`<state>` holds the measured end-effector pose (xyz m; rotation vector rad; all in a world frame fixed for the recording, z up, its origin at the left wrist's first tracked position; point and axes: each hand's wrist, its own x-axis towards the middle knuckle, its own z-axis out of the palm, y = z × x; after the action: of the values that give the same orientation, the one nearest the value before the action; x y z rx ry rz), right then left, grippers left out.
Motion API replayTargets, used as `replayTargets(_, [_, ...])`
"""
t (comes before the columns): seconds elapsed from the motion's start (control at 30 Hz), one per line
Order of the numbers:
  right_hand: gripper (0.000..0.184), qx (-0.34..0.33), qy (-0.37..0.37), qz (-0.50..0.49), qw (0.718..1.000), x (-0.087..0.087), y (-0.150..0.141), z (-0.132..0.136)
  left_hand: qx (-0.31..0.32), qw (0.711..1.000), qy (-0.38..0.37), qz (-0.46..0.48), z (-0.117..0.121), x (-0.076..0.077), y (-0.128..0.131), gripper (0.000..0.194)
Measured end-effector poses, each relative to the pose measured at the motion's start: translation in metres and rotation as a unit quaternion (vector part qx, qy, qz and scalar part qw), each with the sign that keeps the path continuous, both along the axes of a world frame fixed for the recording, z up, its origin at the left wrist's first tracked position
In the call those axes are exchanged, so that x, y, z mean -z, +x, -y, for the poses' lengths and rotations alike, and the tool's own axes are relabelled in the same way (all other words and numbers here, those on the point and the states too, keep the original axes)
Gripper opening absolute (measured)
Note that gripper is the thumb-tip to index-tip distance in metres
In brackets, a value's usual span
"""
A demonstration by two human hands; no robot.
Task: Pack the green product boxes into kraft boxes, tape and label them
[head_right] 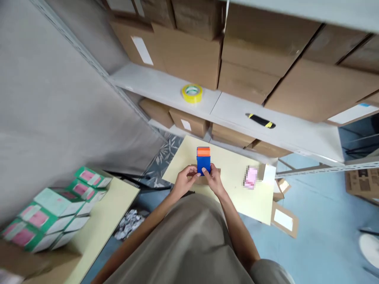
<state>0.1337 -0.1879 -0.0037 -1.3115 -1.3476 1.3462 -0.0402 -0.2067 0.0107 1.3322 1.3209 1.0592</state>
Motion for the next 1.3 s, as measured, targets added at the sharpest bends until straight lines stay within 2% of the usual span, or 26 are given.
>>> replayTargets(0.07, [0.048,-0.003,-0.046,-0.011,0.999,0.015,-0.006,0.023,0.026,0.998,-0.048,-0.004,0.021,0.013,-0.009,0.028])
replayTargets(0.17, [0.052,-0.021,-0.085,-0.03,0.996,0.028,-0.008,0.04,0.032,0.996,-0.087,-0.005,0.034,0.024,-0.022,0.037])
replayTargets(0.33, [0.049,-0.112,-0.128,-0.051,0.984,0.031,0.008,0.051,-0.043,0.99,-0.132,0.025,0.017,0.023,-0.045,0.065])
replayTargets(0.47, [0.04,-0.176,-0.097,0.03,0.979,0.029,0.023,0.052,-0.005,0.985,-0.162,0.06,0.002,0.017,-0.056,0.067])
replayTargets(0.57, [0.034,-0.215,-0.075,0.076,0.971,0.027,0.031,0.049,0.02,0.985,-0.154,0.074,0.0,0.017,-0.057,0.059])
replayTargets(0.67, [0.03,-0.235,-0.063,0.096,0.965,0.023,0.038,0.043,0.029,0.983,-0.166,0.076,0.001,0.024,-0.057,0.054])
replayTargets(0.77, [0.026,-0.258,-0.057,0.117,0.957,0.018,0.044,0.033,0.035,0.979,-0.185,0.075,0.001,0.038,-0.058,0.052])
replayTargets(0.9, [0.021,-0.293,-0.065,0.162,0.94,0.015,0.048,0.021,0.035,0.985,-0.161,0.058,-0.002,0.059,-0.058,0.048])
replayTargets(1.0, [0.023,-0.298,-0.065,0.187,0.934,0.014,0.047,0.015,0.015,0.986,-0.161,0.052,0.001,0.074,-0.054,0.045])
replayTargets(1.1, [0.035,-0.287,-0.069,0.198,0.935,0.009,0.042,0.008,-0.013,0.984,-0.167,0.055,0.009,0.085,-0.047,0.041])
replayTargets(1.2, [0.046,-0.293,-0.079,0.193,0.933,-0.001,0.042,-0.002,-0.06,0.986,-0.15,0.043,0.017,0.091,-0.042,0.036])
replayTargets(1.3, [0.048,-0.324,-0.107,0.187,0.921,-0.014,0.052,-0.014,-0.12,0.983,-0.142,0.013,0.02,0.094,-0.051,0.032])
